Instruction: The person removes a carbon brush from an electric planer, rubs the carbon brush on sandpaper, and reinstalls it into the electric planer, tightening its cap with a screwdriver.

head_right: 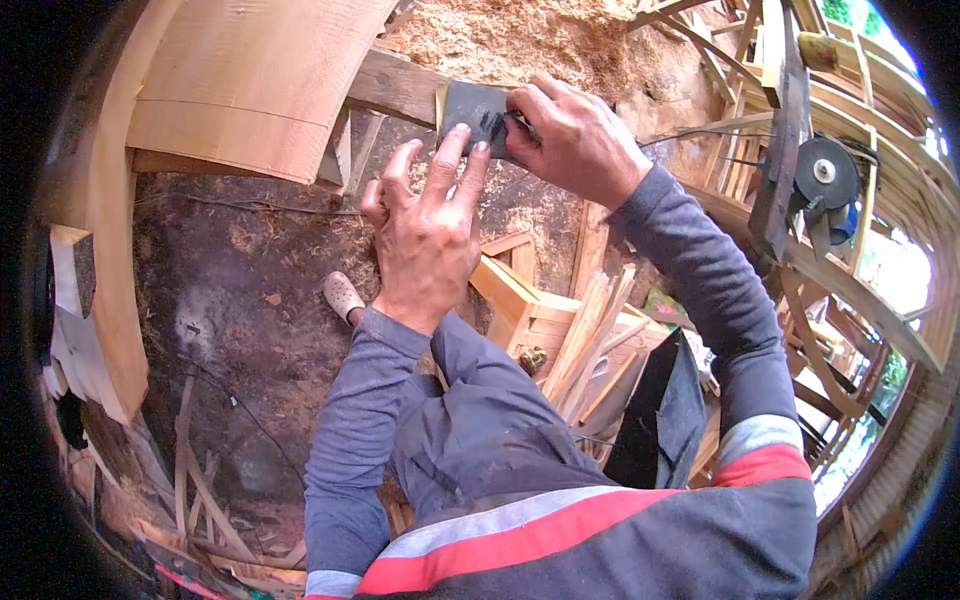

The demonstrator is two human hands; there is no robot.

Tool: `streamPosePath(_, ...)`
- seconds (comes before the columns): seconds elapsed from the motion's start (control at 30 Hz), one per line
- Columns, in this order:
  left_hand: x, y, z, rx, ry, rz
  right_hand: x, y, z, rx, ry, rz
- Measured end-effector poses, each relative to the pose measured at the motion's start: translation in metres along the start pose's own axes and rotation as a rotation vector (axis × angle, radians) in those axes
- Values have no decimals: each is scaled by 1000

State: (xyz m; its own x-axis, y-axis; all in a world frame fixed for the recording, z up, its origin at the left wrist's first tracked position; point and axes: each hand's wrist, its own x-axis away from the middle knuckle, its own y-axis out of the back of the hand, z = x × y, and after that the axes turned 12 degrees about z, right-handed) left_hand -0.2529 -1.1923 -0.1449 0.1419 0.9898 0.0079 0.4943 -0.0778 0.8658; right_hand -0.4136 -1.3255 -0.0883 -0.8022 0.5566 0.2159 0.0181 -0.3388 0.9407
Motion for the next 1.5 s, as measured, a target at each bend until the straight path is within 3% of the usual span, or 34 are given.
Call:
streamPosePath(0.1, -4, 3, 3, 2, 6, -13, -1, -2, 13, -3, 80, -3)
streamPosePath(0.17, 1, 2, 0, 20, 3, -1, -3, -2, 0, 4, -17, -3)
streamPosePath(0.33, -2, 2, 1, 30, 7, 0, -2, -1, 7, -22, 46, 16)
streamPosePath(0.43, -2, 4, 0, 28, 7, 4, -5, 2, -1, -23, -48, 18)
streamPosePath(0.5, -3, 3, 1, 18, 16, -7, -3, -2, 11, -10, 57, 14)
streamPosePath(0.63, -2, 4, -1, 12, 10, 11, -6, 4, 0, -8, -26, -8)
streamPosePath(0.77, -3, 5, -1, 25, 8, -21, 24, 14, 30, -116, -53, 157)
streamPosePath(0.83, -4, 12, -1, 159, 9, -31, 40, 34, 47, -343, -215, 82)
streamPosePath(0.9, -7, 21, -2, 353, -31, -162, 56, 47, 61, -1191, -636, 40)
streamPosePath(0.97, -3, 47, -10, 658, -10, -209, 72, 43, 59, -1845, -521, -4)
streamPosePath(1.0, 0, 61, -13, 892, -31, -152, 74, 43, 66, -2015, -508, -38)
streamPosePath(1.03, 4, 64, -19, 1295, -65, -88, 76, 42, 72, -2187, -488, -69)
streamPosePath(1.2, 13, 83, -33, 1372, -41, 22, 77, 40, 86, -2531, -299, 41)
streamPosePath(1.5, 8, 89, -39, 1365, -53, 8, 79, 34, 96, -2820, -259, 29)
